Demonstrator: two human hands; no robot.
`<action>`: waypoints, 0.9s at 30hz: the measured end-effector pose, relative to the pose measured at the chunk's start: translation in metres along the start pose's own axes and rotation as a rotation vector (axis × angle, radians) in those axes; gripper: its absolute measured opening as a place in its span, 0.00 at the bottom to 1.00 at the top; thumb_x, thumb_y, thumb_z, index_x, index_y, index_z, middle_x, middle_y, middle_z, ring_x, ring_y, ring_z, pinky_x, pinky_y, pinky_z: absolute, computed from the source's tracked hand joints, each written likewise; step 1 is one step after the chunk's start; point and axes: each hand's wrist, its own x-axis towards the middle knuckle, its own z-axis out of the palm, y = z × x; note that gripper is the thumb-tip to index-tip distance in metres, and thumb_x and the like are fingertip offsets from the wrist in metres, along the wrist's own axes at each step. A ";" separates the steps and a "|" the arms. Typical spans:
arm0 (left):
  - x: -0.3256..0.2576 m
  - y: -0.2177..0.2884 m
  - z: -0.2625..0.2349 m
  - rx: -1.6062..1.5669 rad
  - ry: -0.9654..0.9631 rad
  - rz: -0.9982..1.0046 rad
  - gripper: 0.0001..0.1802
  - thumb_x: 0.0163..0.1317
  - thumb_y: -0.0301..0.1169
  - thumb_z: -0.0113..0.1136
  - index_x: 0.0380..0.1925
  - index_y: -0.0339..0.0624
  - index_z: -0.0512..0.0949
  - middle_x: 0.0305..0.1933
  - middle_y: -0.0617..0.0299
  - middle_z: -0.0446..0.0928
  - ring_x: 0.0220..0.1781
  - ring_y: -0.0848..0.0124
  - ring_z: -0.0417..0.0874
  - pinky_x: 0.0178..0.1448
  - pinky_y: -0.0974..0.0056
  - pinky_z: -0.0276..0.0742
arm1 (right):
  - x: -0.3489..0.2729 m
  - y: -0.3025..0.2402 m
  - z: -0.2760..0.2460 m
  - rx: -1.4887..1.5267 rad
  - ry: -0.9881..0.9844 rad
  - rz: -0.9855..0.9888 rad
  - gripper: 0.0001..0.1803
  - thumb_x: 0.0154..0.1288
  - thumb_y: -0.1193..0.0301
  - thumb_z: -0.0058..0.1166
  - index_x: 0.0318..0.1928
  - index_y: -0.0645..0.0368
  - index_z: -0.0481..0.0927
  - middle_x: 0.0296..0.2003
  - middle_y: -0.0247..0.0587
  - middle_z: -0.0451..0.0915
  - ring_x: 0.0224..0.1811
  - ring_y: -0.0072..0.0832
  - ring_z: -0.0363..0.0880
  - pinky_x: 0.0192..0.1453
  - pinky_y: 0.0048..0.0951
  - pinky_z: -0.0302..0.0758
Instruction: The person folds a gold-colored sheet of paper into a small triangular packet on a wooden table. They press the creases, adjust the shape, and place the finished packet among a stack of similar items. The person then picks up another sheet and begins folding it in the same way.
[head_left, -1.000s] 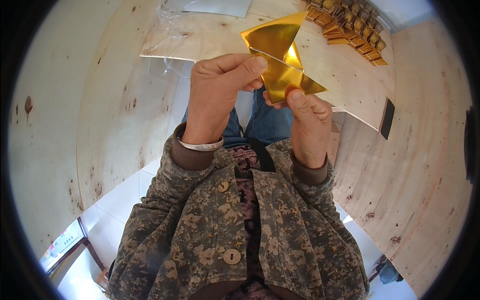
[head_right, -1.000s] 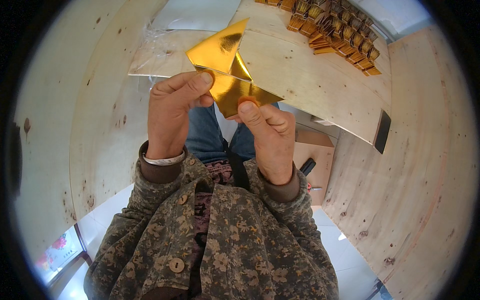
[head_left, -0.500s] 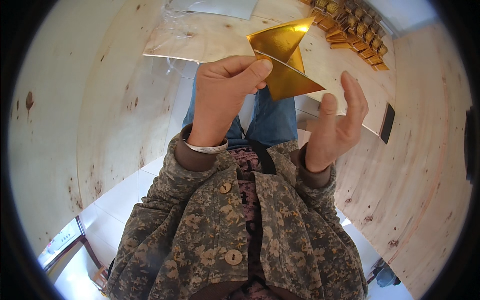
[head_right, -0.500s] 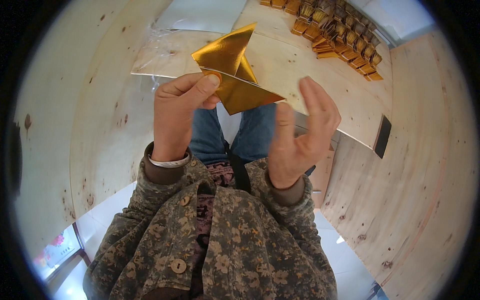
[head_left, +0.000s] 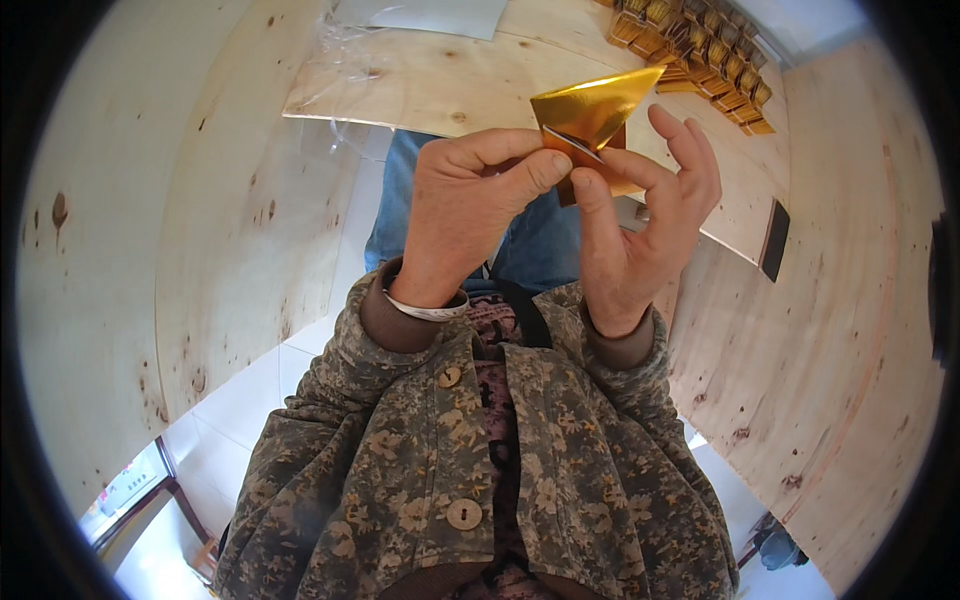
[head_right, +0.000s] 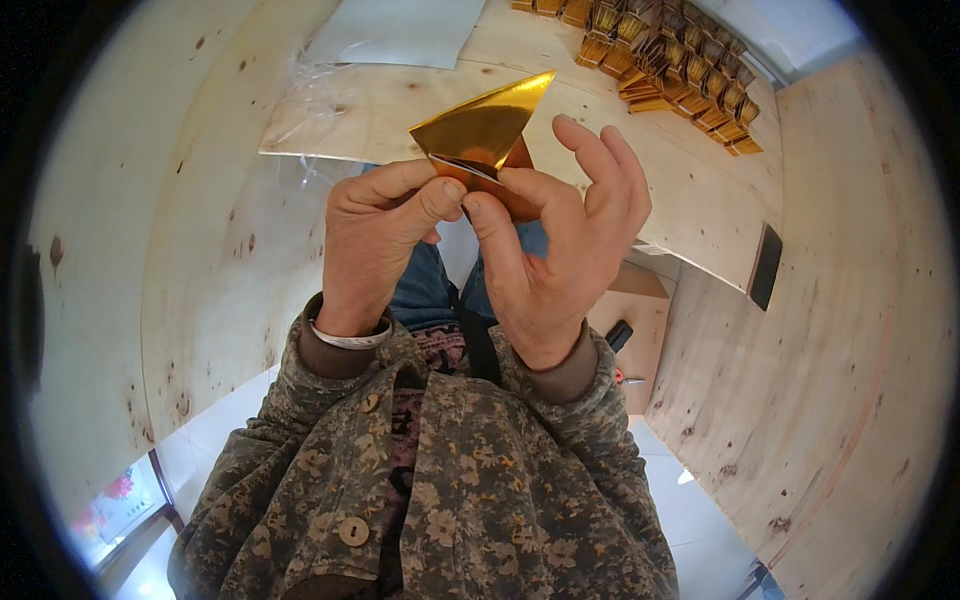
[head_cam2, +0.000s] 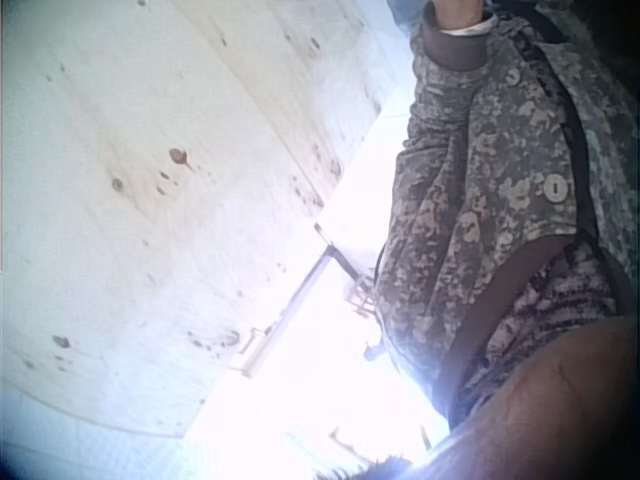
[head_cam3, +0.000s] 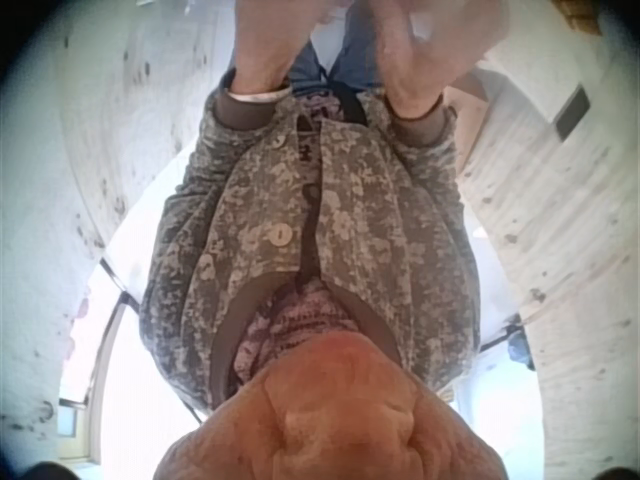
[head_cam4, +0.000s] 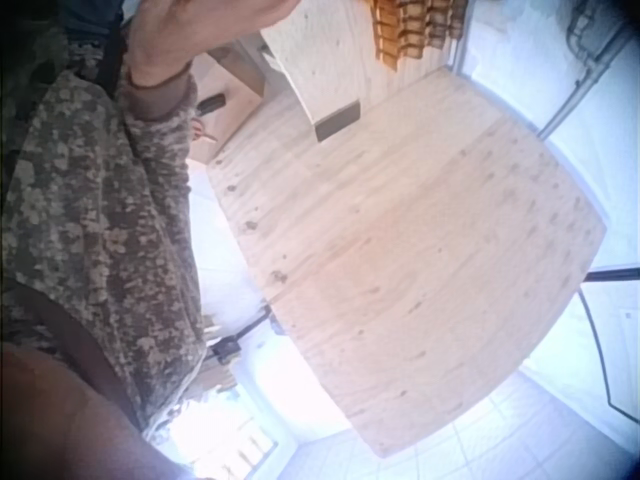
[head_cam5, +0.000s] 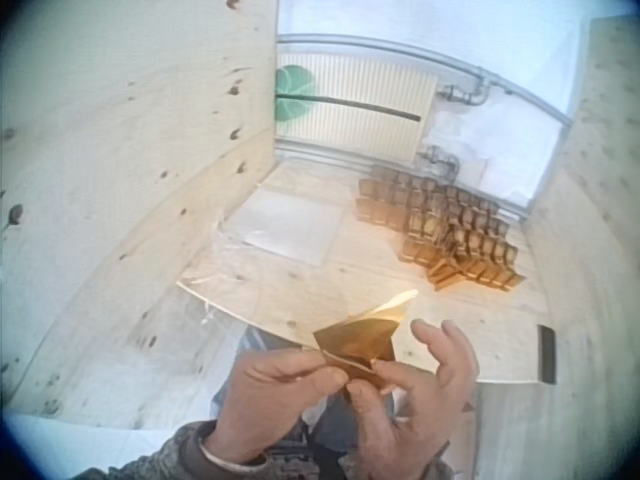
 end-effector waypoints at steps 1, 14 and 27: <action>0.000 0.001 -0.001 0.021 -0.007 -0.032 0.11 0.65 0.30 0.71 0.44 0.36 0.88 0.33 0.63 0.86 0.33 0.79 0.82 0.33 0.74 0.75 | 0.001 0.000 0.001 0.032 0.008 0.016 0.11 0.54 0.71 0.73 0.35 0.57 0.84 0.58 0.45 0.78 0.68 0.49 0.66 0.67 0.47 0.65; 0.002 0.007 0.000 0.034 0.064 -0.278 0.15 0.69 0.38 0.68 0.46 0.37 0.86 0.37 0.63 0.85 0.36 0.76 0.84 0.35 0.72 0.76 | 0.002 -0.001 -0.001 0.075 0.083 0.149 0.10 0.49 0.80 0.66 0.23 0.56 0.76 0.50 0.43 0.81 0.57 0.40 0.70 0.59 0.39 0.67; 0.005 -0.003 -0.013 -0.193 -0.022 -0.366 0.14 0.75 0.39 0.60 0.49 0.41 0.84 0.39 0.66 0.85 0.36 0.80 0.82 0.35 0.73 0.76 | 0.015 -0.005 -0.020 -0.048 -0.023 0.012 0.13 0.53 0.75 0.71 0.40 0.56 0.85 0.63 0.45 0.75 0.67 0.39 0.67 0.69 0.38 0.66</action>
